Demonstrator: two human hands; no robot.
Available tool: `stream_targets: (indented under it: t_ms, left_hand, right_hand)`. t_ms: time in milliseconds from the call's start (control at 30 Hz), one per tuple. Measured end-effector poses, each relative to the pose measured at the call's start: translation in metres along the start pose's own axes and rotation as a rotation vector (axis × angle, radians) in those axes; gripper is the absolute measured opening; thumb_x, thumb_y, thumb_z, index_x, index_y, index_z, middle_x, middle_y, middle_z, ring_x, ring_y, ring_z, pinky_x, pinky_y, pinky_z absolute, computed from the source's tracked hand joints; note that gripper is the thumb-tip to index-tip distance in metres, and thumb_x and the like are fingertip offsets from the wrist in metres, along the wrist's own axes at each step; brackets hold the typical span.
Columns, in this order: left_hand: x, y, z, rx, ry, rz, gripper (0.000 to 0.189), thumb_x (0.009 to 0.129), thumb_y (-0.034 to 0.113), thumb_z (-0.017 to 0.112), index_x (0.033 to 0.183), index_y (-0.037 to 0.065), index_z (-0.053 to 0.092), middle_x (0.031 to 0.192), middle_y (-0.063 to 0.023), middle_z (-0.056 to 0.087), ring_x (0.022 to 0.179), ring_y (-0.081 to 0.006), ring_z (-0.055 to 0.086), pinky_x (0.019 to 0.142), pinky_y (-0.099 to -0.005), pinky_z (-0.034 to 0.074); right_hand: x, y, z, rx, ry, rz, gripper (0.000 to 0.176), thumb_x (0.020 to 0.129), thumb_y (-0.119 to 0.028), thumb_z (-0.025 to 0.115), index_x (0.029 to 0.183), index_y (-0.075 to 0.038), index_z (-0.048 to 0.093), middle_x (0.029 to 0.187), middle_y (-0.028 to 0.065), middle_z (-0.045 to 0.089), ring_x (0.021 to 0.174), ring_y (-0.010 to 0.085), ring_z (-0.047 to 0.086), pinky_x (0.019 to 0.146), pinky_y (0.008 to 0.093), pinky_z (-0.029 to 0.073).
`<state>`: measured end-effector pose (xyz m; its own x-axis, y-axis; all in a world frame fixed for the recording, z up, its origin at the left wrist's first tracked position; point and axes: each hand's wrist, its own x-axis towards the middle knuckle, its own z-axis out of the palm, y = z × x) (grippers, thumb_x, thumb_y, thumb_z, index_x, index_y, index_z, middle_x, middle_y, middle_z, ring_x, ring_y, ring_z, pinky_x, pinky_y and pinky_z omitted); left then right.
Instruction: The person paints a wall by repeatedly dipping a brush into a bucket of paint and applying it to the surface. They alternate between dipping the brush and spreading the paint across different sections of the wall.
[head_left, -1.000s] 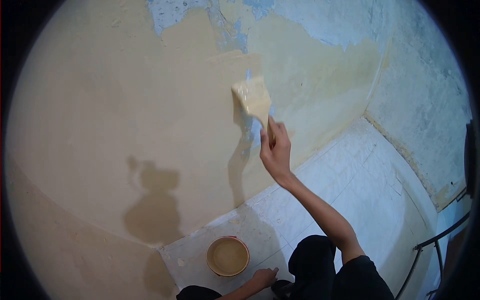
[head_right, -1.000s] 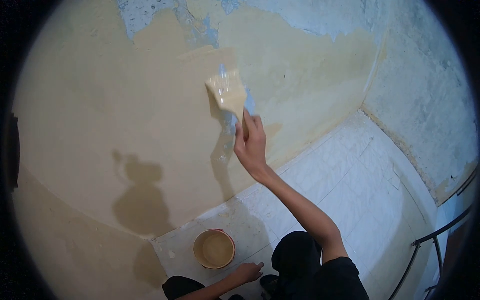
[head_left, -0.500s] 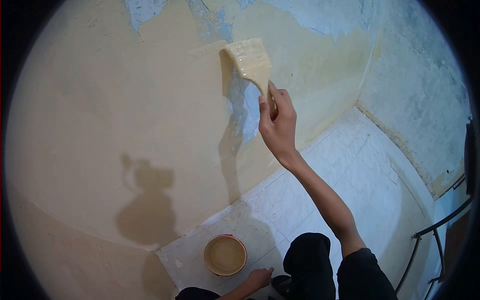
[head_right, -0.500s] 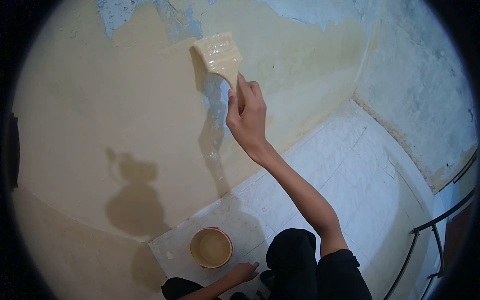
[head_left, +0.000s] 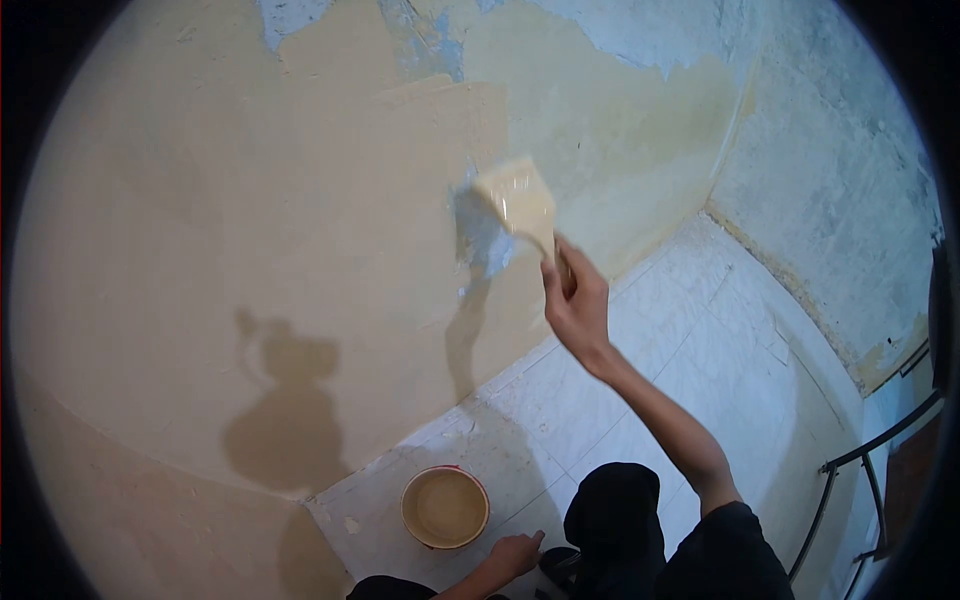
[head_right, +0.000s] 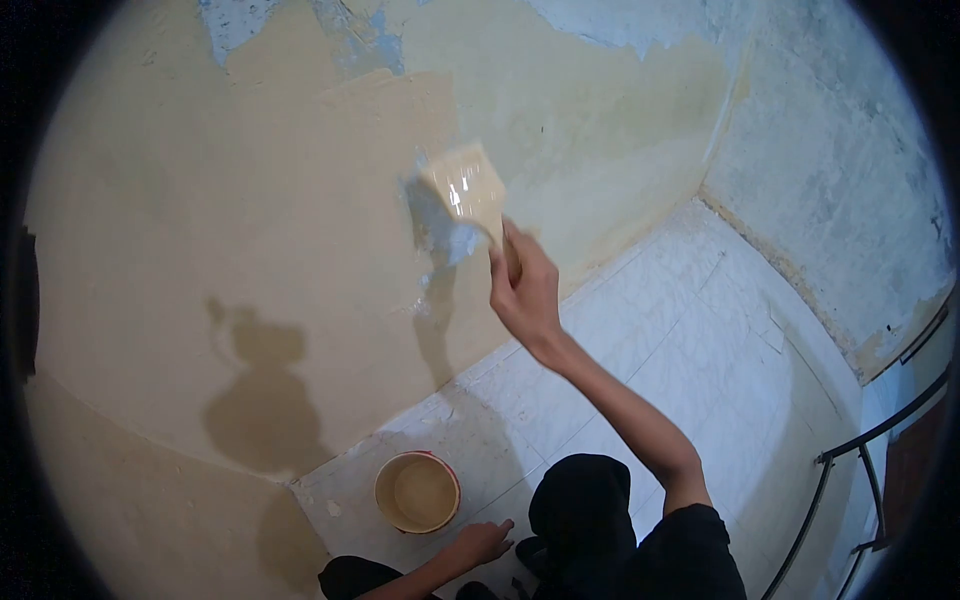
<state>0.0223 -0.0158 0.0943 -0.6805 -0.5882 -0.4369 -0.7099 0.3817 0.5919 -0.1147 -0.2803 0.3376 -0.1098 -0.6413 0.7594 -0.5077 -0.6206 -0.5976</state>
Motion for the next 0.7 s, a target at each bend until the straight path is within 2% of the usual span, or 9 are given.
stream_targets:
  t_ms: [100, 167, 200, 267, 300, 433, 567, 633, 700]
  left_hand:
    - [0.001, 0.001, -0.002, 0.018, 0.003, -0.012, 0.041, 0.082, 0.030, 0.053, 0.116, 0.007, 0.048, 0.082, -0.0193, 0.063, 0.077, -0.0362, 0.063, 0.065, -0.0478, 0.050]
    - [0.001, 0.004, -0.008, 0.020, 0.000, -0.018, 0.041, 0.083, 0.030, 0.053, 0.115, 0.006, 0.048, 0.082, -0.0194, 0.063, 0.077, -0.0364, 0.063, 0.065, -0.0480, 0.050]
    - [0.001, 0.006, -0.011, 0.023, -0.002, -0.025, 0.041, 0.083, 0.031, 0.053, 0.115, 0.006, 0.048, 0.082, -0.0194, 0.063, 0.077, -0.0366, 0.063, 0.065, -0.0481, 0.050]
    - [0.000, 0.007, -0.014, 0.024, 0.009, -0.023, 0.040, 0.083, 0.031, 0.053, 0.114, 0.006, 0.048, 0.082, -0.0195, 0.063, 0.077, -0.0368, 0.063, 0.065, -0.0483, 0.050]
    - [0.000, 0.007, -0.015, 0.022, 0.018, -0.024, 0.040, 0.083, 0.031, 0.053, 0.114, 0.006, 0.048, 0.082, -0.0195, 0.063, 0.077, -0.0369, 0.063, 0.065, -0.0485, 0.049]
    - [0.000, 0.003, -0.011, -0.010, 0.026, -0.011, 0.042, 0.087, 0.034, 0.051, 0.117, 0.006, 0.044, 0.082, -0.0216, 0.062, 0.076, -0.0395, 0.061, 0.064, -0.0502, 0.048]
    - [-0.005, 0.005, -0.013, -0.004, 0.000, -0.018, 0.041, 0.087, 0.034, 0.051, 0.117, 0.006, 0.044, 0.082, -0.0217, 0.062, 0.077, -0.0394, 0.061, 0.065, -0.0499, 0.048]
    - [-0.004, 0.004, -0.010, -0.007, -0.016, -0.022, 0.041, 0.087, 0.034, 0.051, 0.117, 0.006, 0.045, 0.082, -0.0215, 0.062, 0.077, -0.0394, 0.061, 0.065, -0.0498, 0.048]
    - [-0.004, 0.004, -0.009, 0.008, -0.001, -0.023, 0.041, 0.087, 0.034, 0.051, 0.116, 0.006, 0.045, 0.082, -0.0211, 0.062, 0.077, -0.0394, 0.061, 0.066, -0.0497, 0.048]
  right_hand:
    - [0.044, -0.023, 0.010, -0.002, 0.064, -0.003, 0.032, 0.086, -0.006, 0.053, 0.116, 0.001, 0.052, 0.079, 0.0162, 0.055, 0.062, 0.0220, 0.051, 0.053, 0.0313, 0.042]
    - [0.060, -0.029, 0.019, 0.071, 0.073, -0.066, 0.034, 0.089, -0.009, 0.054, 0.120, 0.003, 0.051, 0.071, 0.0053, 0.050, 0.057, 0.0086, 0.039, 0.051, 0.0231, 0.036]
    - [0.058, -0.025, 0.021, 0.070, 0.072, -0.071, 0.034, 0.089, -0.009, 0.054, 0.120, 0.003, 0.051, 0.071, 0.0053, 0.050, 0.057, 0.0086, 0.039, 0.051, 0.0231, 0.036]
    - [0.039, -0.007, 0.029, -0.005, 0.025, -0.088, 0.035, 0.088, -0.008, 0.054, 0.122, 0.001, 0.050, 0.065, 0.0068, 0.043, 0.055, 0.0109, 0.037, 0.049, 0.0258, 0.035]
    - [0.022, -0.002, 0.026, -0.057, -0.087, 0.003, 0.036, 0.085, -0.003, 0.050, 0.121, -0.002, 0.049, 0.070, 0.0159, 0.047, 0.058, 0.0271, 0.045, 0.057, 0.0377, 0.039]
    - [-0.056, 0.047, 0.013, -0.118, -0.342, 0.173, 0.034, 0.084, -0.004, 0.050, 0.117, 0.001, 0.051, 0.075, 0.0204, 0.052, 0.068, 0.0360, 0.053, 0.061, 0.0413, 0.042]
    - [-0.105, 0.072, -0.006, -0.204, -0.458, 0.198, 0.033, 0.083, -0.006, 0.051, 0.114, 0.003, 0.052, 0.082, 0.0236, 0.057, 0.073, 0.0384, 0.056, 0.063, 0.0405, 0.045]
    - [-0.112, 0.061, -0.005, -0.104, -0.218, 0.211, 0.026, 0.086, -0.009, 0.054, 0.107, 0.006, 0.057, 0.070, 0.0150, 0.058, 0.057, 0.0185, 0.052, 0.053, 0.0324, 0.041]
    - [-0.098, 0.040, -0.010, -0.031, -0.211, 0.316, 0.027, 0.087, -0.010, 0.053, 0.108, 0.006, 0.056, 0.078, 0.0173, 0.060, 0.063, 0.0207, 0.056, 0.058, 0.0327, 0.044]
